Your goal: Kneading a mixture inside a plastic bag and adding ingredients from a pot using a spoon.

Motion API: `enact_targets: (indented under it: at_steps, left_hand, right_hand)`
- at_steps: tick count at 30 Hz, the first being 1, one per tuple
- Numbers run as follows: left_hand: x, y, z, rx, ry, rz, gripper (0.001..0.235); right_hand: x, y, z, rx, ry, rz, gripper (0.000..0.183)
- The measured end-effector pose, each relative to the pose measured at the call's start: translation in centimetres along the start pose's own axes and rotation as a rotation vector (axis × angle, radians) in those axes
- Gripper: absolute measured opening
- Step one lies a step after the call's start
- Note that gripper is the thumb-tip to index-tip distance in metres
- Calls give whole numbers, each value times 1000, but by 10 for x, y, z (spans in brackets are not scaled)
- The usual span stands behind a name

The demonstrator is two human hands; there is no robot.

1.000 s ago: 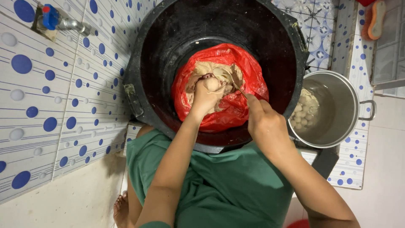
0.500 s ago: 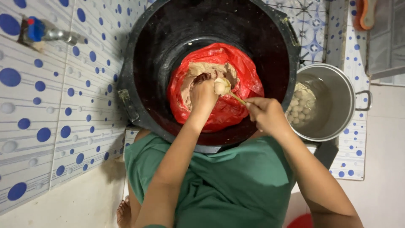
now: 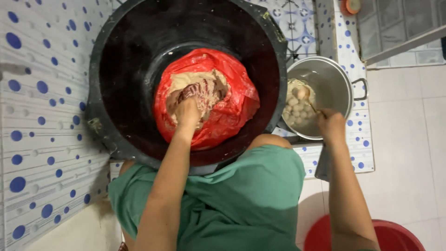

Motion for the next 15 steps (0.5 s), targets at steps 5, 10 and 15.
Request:
enact_targets:
  at_steps: [5, 10, 15]
  left_hand:
    - [-4, 6, -3, -18, 35, -25, 25]
    - [-19, 0, -6, 114, -128, -62, 18]
    - [-18, 12, -40, 286, 126, -54, 26]
  right_hand:
    - [46, -6, 54, -1, 271, 53, 22]
    - [55, -4, 63, -7, 391, 33, 23]
    - [9, -5, 13, 187, -18, -91, 20]
Point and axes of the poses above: each hand's wrist, its own y-axis away from the middle knuckle, its own z-axis out of the palm, x = y × z, the point moved 8 cm from there along -y, towards the middle knuckle, and after that the axes turned 7 degrees about -y, right-handed, at the moved point
